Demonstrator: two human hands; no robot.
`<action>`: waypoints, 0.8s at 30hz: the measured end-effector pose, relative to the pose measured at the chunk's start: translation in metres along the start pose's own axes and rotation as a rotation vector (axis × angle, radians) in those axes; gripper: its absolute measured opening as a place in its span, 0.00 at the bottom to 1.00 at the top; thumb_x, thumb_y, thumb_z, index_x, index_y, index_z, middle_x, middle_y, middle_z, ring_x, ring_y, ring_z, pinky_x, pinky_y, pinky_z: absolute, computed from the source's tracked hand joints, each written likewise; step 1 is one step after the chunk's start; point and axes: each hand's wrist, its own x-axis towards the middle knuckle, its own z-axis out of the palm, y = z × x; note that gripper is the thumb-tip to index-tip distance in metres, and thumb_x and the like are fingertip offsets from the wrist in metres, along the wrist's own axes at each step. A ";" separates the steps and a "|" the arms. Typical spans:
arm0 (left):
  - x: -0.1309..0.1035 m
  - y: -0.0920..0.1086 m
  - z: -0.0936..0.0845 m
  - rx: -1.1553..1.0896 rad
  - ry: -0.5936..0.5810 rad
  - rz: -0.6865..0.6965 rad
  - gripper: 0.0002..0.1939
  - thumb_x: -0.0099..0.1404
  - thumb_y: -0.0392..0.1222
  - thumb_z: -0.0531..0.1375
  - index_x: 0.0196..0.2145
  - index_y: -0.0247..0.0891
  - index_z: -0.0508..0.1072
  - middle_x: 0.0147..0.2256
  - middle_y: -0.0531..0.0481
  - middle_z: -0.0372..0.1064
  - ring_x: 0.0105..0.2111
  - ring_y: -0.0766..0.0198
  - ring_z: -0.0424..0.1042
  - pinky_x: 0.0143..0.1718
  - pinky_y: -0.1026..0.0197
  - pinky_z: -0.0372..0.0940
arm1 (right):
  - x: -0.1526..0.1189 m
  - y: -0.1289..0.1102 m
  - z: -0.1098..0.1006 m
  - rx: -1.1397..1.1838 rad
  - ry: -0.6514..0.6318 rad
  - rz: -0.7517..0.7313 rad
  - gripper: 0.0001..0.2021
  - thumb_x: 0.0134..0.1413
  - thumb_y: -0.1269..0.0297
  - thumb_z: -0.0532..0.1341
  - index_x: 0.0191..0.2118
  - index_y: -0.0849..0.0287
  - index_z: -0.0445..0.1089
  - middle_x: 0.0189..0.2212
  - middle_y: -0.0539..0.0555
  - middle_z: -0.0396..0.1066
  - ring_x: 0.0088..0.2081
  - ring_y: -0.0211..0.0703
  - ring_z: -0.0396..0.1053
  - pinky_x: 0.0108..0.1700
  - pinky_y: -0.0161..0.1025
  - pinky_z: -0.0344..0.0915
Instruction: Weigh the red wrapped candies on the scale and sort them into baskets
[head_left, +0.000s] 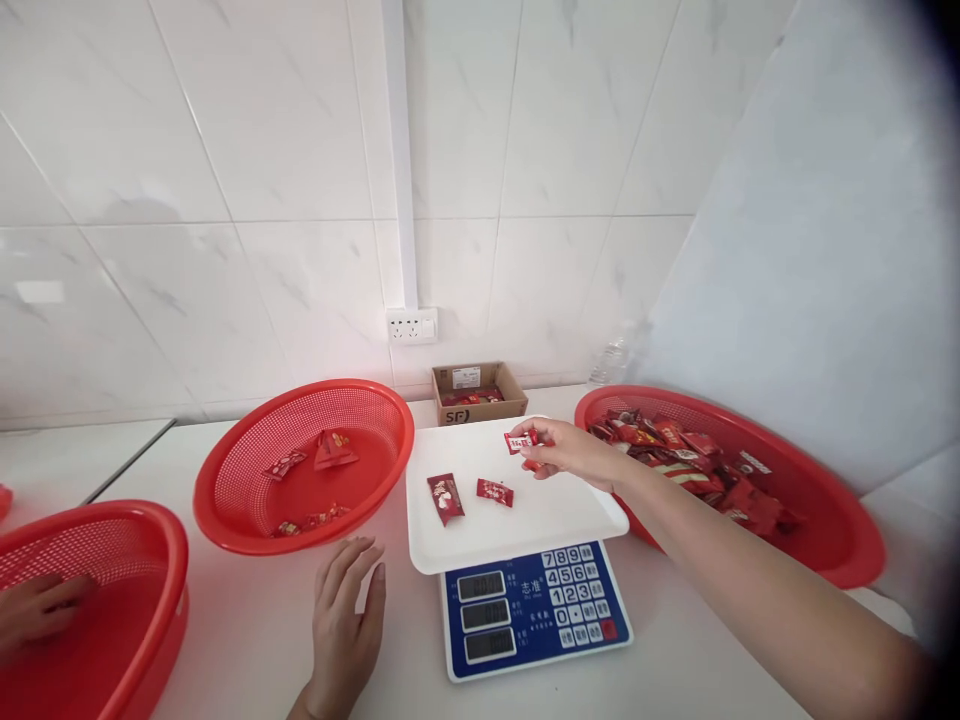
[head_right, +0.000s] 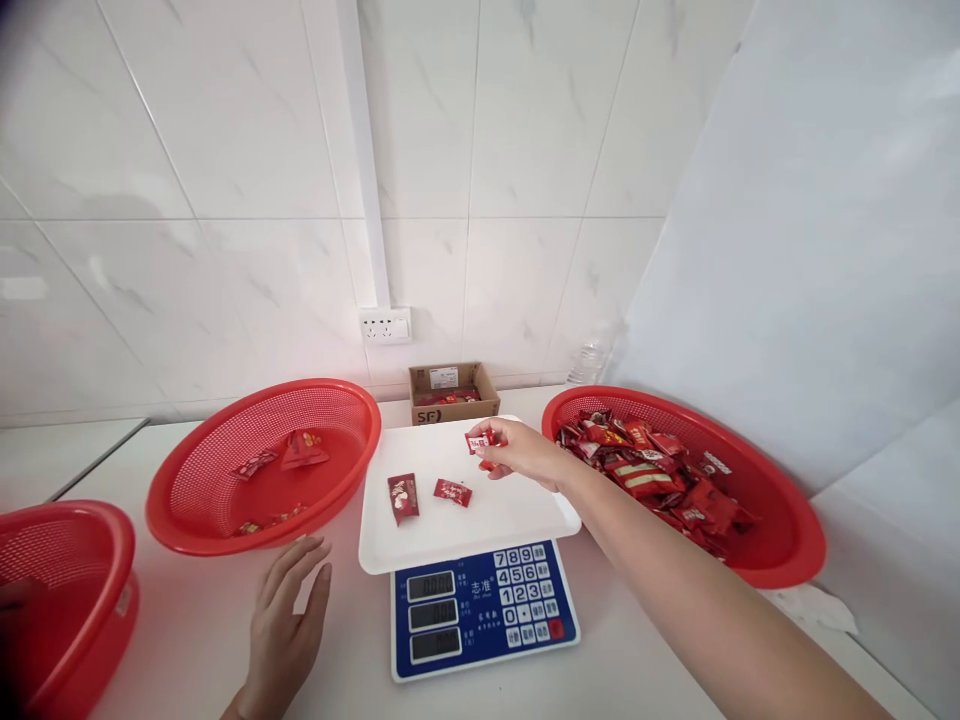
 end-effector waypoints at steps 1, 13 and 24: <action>0.000 0.000 0.000 -0.012 -0.007 0.001 0.10 0.64 0.34 0.55 0.44 0.38 0.69 0.41 0.42 0.71 0.44 0.56 0.69 0.43 0.54 0.66 | -0.001 -0.001 0.003 -0.014 -0.013 -0.002 0.15 0.52 0.61 0.62 0.46 0.57 0.66 0.40 0.55 0.69 0.35 0.37 0.70 0.33 0.33 0.70; 0.002 0.001 0.001 -0.064 -0.029 0.019 0.10 0.64 0.31 0.56 0.43 0.38 0.70 0.40 0.43 0.71 0.44 0.57 0.68 0.44 0.55 0.66 | -0.001 0.006 0.046 -0.612 0.113 -0.318 0.16 0.56 0.66 0.57 0.51 0.55 0.68 0.49 0.56 0.69 0.44 0.44 0.69 0.50 0.44 0.65; 0.003 -0.003 0.000 -0.078 -0.028 0.046 0.09 0.64 0.32 0.56 0.42 0.37 0.70 0.40 0.42 0.71 0.43 0.56 0.69 0.43 0.53 0.65 | -0.005 -0.001 0.089 -1.200 -0.173 -0.664 0.16 0.54 0.78 0.54 0.45 0.58 0.73 0.43 0.56 0.73 0.43 0.48 0.63 0.43 0.44 0.63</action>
